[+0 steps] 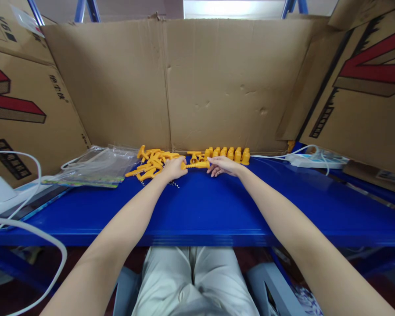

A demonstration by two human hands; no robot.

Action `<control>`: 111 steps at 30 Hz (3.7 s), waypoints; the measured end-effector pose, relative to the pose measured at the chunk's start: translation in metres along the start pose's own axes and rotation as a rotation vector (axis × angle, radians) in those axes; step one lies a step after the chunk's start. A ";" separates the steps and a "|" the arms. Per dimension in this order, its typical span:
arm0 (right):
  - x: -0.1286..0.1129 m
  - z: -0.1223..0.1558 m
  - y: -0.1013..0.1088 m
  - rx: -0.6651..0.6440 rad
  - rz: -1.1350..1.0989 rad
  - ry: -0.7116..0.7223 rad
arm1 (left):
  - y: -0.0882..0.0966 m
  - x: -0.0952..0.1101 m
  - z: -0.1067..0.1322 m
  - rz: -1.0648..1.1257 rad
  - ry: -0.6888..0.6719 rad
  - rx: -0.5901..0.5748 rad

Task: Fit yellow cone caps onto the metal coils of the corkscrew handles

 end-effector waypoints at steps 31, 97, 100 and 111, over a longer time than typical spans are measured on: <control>0.002 0.002 0.003 -0.085 0.103 -0.027 | -0.002 -0.002 -0.001 0.023 -0.026 0.011; -0.047 -0.054 -0.027 0.429 0.368 0.564 | -0.014 -0.020 0.005 -0.031 0.128 -0.201; -0.047 -0.063 -0.050 0.434 0.643 0.610 | -0.014 -0.019 0.005 -0.070 0.125 -0.199; -0.019 -0.068 -0.088 0.305 1.371 0.444 | -0.007 -0.015 0.008 -0.138 0.183 -0.251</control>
Point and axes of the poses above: each hand's wrist, its own z-axis away from the middle knuckle, its own y-axis out of the back of the hand, x = y × z, the point moved 4 cm from there along -z, towards the middle knuckle, and after that the axes turned 5 degrees about -z, right-handed, at the moved point
